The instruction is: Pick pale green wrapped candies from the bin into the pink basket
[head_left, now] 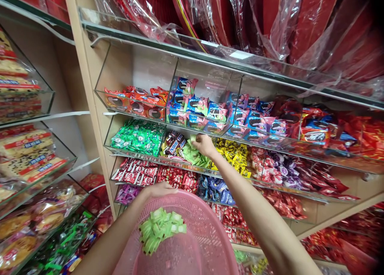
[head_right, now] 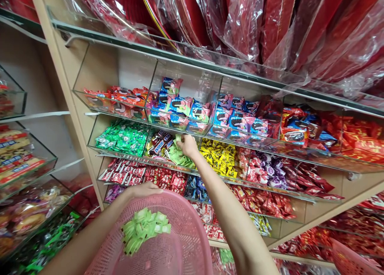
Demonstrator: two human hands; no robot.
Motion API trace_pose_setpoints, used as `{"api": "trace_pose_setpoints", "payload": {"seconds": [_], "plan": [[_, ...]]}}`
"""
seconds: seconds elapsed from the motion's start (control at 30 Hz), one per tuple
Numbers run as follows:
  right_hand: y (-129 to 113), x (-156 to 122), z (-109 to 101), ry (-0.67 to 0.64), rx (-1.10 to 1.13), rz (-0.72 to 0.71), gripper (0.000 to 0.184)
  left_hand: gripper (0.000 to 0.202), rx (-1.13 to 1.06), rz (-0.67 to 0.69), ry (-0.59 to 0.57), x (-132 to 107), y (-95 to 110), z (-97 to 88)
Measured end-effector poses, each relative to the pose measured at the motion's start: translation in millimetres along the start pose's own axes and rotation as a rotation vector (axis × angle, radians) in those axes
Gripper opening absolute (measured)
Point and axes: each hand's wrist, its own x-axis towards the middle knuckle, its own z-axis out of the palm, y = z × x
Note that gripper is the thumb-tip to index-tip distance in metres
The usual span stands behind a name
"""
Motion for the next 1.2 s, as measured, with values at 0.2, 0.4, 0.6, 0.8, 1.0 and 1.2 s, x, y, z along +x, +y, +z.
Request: {"api": "trace_pose_setpoints", "payload": {"seconds": [0.2,0.4,0.6,0.8,1.0,1.2], "plan": [[14.1,-6.3,1.2,-0.132,0.182,0.02,0.014,0.066,-0.029,-0.004,-0.003,-1.2,8.3,2.7],[4.8,-13.4,-7.6,-0.225,-0.187,-0.093,0.019,0.063,0.0,0.019,-0.012,0.2,12.0,2.5],[-4.9,-18.2,-12.4,-0.319,-0.355,-0.129,0.044,0.066,0.01,0.009,-0.002,1.0,8.4,0.0],[-4.1,-21.8,-10.9,-0.355,-0.371,-0.192,0.05,0.064,0.028,0.012,0.009,3.1,2.2,-2.5],[-6.9,-26.2,-10.1,-0.355,-0.411,-0.215,0.056,0.066,0.027,0.01,0.007,3.9,5.5,-1.9],[-10.6,-34.9,-10.1,-0.351,-0.442,-0.212,0.047,0.069,-0.003,-0.006,0.017,3.2,8.5,-0.7]]}}
